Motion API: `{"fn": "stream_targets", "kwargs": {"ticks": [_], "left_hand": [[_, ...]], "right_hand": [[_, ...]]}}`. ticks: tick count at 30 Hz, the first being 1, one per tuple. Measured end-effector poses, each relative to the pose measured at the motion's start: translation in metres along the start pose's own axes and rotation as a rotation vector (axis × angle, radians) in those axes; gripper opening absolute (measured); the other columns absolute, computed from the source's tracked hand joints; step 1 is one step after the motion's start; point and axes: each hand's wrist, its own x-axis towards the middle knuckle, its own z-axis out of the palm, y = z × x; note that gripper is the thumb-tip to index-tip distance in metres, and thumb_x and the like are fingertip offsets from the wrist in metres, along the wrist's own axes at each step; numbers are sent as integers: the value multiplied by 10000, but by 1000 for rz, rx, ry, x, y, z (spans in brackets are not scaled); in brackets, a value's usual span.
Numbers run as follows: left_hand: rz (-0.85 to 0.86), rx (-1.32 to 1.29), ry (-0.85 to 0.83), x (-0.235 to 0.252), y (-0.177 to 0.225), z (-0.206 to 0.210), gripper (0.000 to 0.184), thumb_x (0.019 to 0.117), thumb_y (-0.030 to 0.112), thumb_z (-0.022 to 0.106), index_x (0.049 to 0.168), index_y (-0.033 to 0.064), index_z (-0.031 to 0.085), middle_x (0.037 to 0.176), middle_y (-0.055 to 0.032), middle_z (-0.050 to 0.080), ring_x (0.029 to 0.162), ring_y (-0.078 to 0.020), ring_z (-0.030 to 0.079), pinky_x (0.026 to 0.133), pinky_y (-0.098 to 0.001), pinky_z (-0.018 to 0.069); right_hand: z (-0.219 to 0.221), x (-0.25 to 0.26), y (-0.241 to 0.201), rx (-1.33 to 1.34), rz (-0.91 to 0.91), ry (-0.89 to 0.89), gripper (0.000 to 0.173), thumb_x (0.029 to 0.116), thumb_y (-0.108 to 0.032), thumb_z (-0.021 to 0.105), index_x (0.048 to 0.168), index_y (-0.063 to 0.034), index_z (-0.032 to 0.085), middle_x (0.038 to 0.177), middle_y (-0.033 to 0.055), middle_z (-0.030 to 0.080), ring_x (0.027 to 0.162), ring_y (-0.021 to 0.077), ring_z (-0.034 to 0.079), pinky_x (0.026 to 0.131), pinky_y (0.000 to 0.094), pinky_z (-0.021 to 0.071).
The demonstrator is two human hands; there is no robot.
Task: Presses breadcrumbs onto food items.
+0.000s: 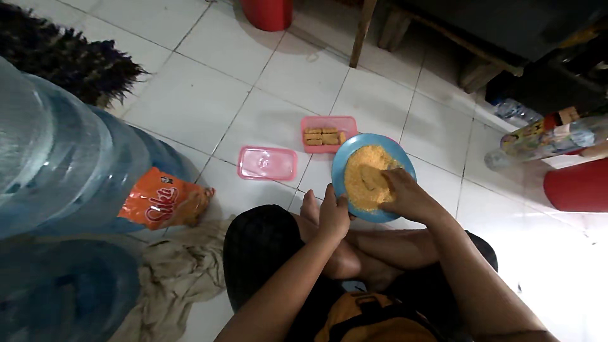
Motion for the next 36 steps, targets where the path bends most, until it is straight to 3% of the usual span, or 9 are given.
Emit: {"fn": "stream_targets", "kwargs": {"ticks": [6,10,13,16,20,22,25,29,36], "left_hand": [[-35,-2,11,2,0,1,296,1112,127,400,1390,50,464,1088,-160,596,739,-174,672,664,-316,598],[-39,-13,-8,0,1,0,321,1111,115,392,1420,46,445,1077,-162,625,757,-173,678,668,-319,595],[-45,-6,-11,0,2,1,320,1111,115,389,1420,49,445,1077,-162,623,754,-173,678,667,-318,596],[-37,11,-19,0,0,0,322,1112,129,394,1423,61,447,1087,-159,637,766,-177,687,677,-324,599],[-28,42,-27,0,0,-1,328,1112,128,394,1427,54,443,1088,-159,633,770,-177,686,679,-324,598],[-38,47,-30,1,1,0,319,1112,131,399,1417,52,450,1077,-162,643,763,-177,691,672,-322,601],[-32,41,-38,1,3,0,315,1110,114,393,1411,42,452,1079,-160,639,769,-171,685,675,-317,595],[-29,70,-50,0,2,2,323,1113,132,399,1425,65,451,1078,-155,648,762,-168,688,681,-318,597],[-52,97,-44,0,2,1,348,1111,134,410,1451,68,440,1094,-162,642,764,-168,686,684,-314,595]], "right_hand": [[8,13,-10,241,95,162,443,846,33,784,1259,-1,628,1158,250,675,1005,416,673,853,606,546],[-6,4,-18,350,-7,174,428,885,-30,781,1286,-46,632,1213,184,670,907,324,692,766,527,590],[-2,8,-10,212,-101,134,811,749,-136,926,1449,-31,530,1311,247,569,980,363,634,783,524,558],[10,13,-6,160,-118,75,1074,681,-205,976,1590,-169,405,1372,268,482,1079,414,592,840,586,552],[19,17,-5,150,-190,167,825,732,-157,943,1472,-144,578,1261,237,573,1050,381,624,848,556,563],[15,17,-5,139,-182,163,802,744,-163,937,1464,-144,585,1243,234,590,1059,382,622,866,561,556],[7,13,-1,130,-102,223,819,817,-355,883,1499,-81,523,1340,275,533,1099,426,605,870,602,540],[17,14,-8,52,54,234,864,895,-561,742,1500,0,486,1463,291,468,1353,482,458,1064,672,414],[17,21,-19,76,6,246,461,895,-116,796,1298,33,629,1257,281,619,1131,457,630,923,633,525]]}}
